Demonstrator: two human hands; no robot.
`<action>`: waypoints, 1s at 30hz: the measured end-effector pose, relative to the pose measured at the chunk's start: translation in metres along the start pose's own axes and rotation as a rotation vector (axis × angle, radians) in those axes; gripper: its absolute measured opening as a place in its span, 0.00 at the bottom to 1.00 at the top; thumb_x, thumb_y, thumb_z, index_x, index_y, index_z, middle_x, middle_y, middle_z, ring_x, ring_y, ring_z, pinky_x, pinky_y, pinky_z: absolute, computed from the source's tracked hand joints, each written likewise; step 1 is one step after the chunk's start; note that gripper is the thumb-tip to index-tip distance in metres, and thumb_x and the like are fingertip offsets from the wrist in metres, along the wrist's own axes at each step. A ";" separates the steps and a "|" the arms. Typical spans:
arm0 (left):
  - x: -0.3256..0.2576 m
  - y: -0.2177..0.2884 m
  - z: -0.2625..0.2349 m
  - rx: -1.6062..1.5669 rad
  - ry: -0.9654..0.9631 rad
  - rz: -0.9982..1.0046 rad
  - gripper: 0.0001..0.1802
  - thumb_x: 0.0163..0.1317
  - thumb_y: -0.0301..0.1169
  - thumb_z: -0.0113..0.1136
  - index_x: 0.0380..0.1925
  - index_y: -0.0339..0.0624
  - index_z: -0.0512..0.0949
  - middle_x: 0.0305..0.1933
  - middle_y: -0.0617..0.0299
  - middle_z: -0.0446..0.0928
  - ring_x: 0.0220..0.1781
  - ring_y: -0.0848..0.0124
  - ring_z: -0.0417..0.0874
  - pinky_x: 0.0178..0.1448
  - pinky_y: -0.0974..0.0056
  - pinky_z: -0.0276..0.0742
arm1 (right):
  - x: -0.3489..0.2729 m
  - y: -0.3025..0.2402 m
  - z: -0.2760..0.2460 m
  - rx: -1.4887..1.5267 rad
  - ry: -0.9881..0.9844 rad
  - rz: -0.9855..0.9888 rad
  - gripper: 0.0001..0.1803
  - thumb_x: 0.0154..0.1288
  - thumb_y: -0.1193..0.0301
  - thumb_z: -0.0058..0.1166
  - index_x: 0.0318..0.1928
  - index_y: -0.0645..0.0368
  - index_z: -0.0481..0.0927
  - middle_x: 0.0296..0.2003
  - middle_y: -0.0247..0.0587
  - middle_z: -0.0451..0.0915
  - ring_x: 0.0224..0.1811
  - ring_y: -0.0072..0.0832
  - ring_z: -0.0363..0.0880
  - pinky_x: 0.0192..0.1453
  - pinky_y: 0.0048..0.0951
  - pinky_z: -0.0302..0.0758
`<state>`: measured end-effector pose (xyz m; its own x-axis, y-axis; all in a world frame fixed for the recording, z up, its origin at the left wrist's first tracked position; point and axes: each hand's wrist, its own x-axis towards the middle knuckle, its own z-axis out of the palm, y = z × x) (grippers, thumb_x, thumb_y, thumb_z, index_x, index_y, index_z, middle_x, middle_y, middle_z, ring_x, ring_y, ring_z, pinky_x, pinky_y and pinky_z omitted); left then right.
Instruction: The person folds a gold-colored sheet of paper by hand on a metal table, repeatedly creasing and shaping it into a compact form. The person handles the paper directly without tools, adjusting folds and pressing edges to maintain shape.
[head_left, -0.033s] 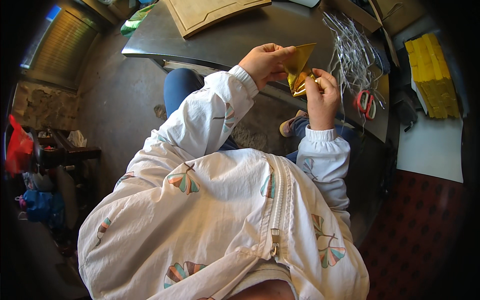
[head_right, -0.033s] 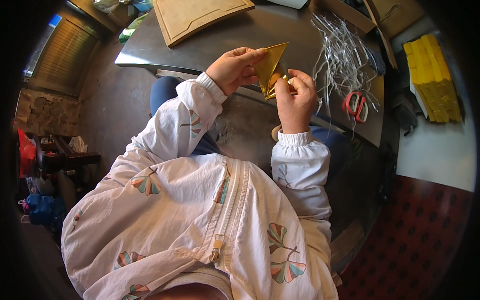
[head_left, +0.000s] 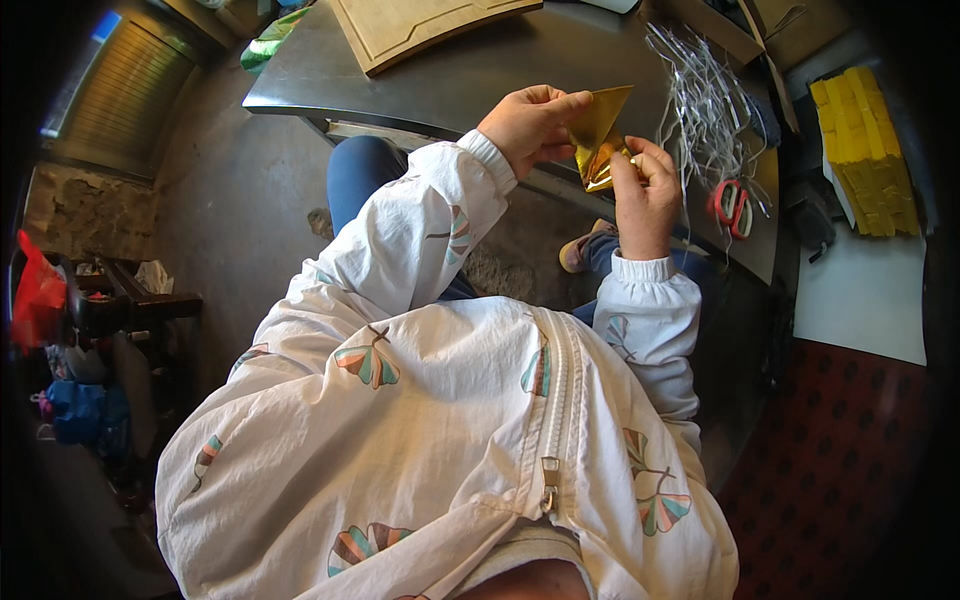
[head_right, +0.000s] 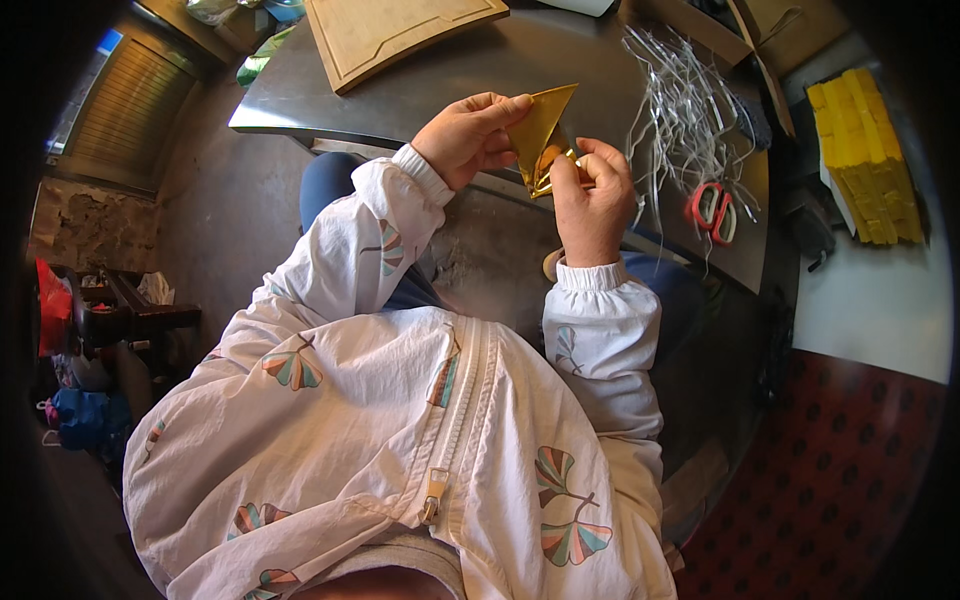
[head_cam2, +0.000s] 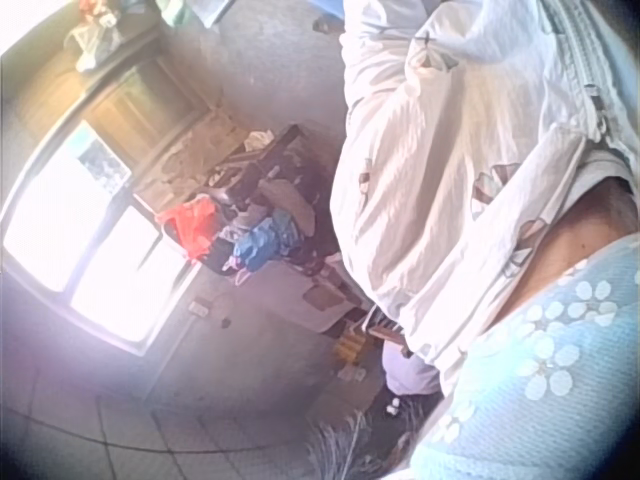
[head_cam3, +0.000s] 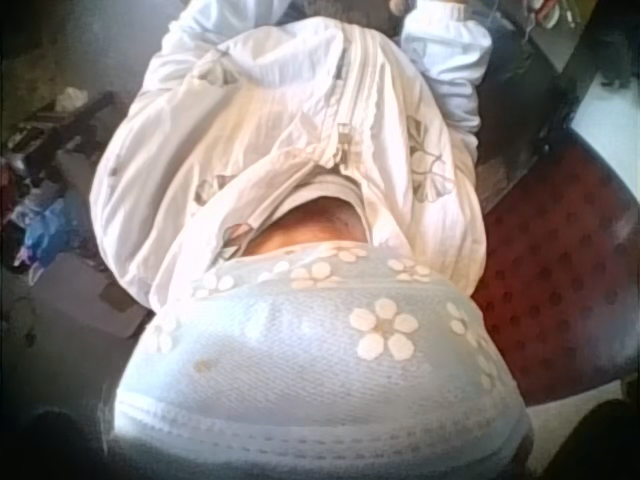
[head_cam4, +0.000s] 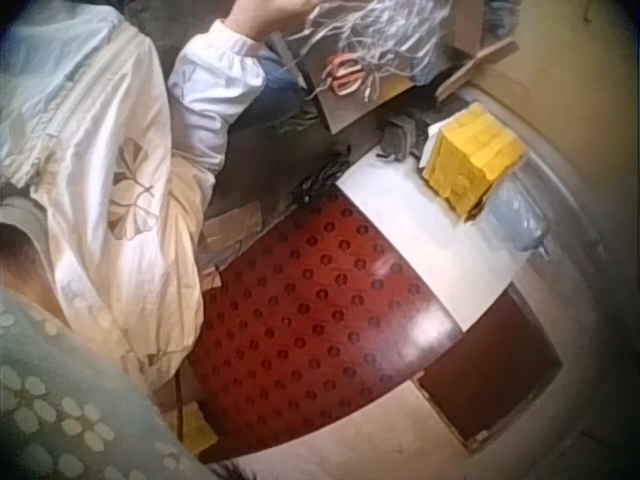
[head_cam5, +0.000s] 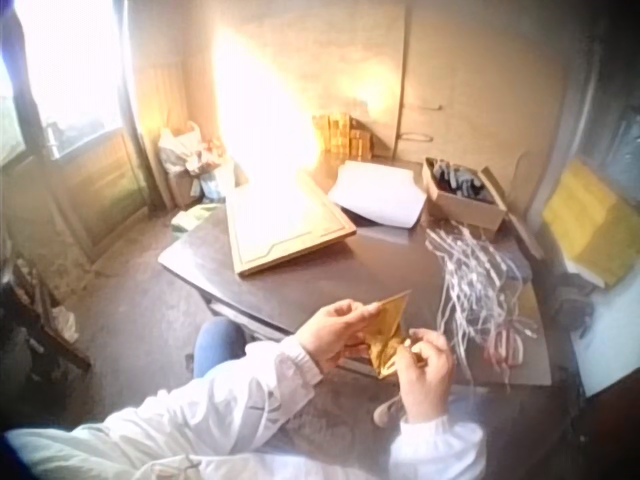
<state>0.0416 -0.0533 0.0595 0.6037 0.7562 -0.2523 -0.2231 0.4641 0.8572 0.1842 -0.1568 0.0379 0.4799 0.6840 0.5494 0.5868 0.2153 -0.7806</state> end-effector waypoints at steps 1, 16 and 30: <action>0.000 0.000 0.000 0.024 0.012 -0.001 0.13 0.67 0.44 0.65 0.36 0.49 0.77 0.38 0.68 0.82 0.38 0.77 0.83 0.45 0.67 0.79 | 0.000 0.000 -0.001 0.022 -0.007 0.052 0.10 0.56 0.74 0.61 0.22 0.66 0.76 0.43 0.44 0.83 0.27 0.26 0.78 0.31 0.27 0.76; -0.015 -0.004 0.010 0.022 -0.007 0.034 0.25 0.76 0.41 0.50 0.64 0.37 0.68 0.60 0.53 0.76 0.57 0.62 0.81 0.60 0.55 0.81 | 0.006 -0.007 -0.007 0.033 -0.387 -0.037 0.11 0.69 0.69 0.59 0.36 0.67 0.80 0.51 0.49 0.80 0.46 0.37 0.83 0.47 0.31 0.78; -0.005 -0.016 0.001 0.047 -0.168 0.097 0.22 0.75 0.33 0.52 0.64 0.36 0.67 0.59 0.54 0.77 0.61 0.63 0.79 0.62 0.56 0.79 | 0.005 -0.001 -0.001 0.051 -0.297 0.036 0.07 0.61 0.76 0.64 0.29 0.67 0.81 0.47 0.43 0.84 0.34 0.25 0.83 0.37 0.24 0.79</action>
<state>0.0431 -0.0650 0.0481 0.7014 0.7068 -0.0920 -0.2530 0.3675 0.8950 0.1865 -0.1541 0.0419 0.2837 0.8642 0.4156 0.5356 0.2167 -0.8162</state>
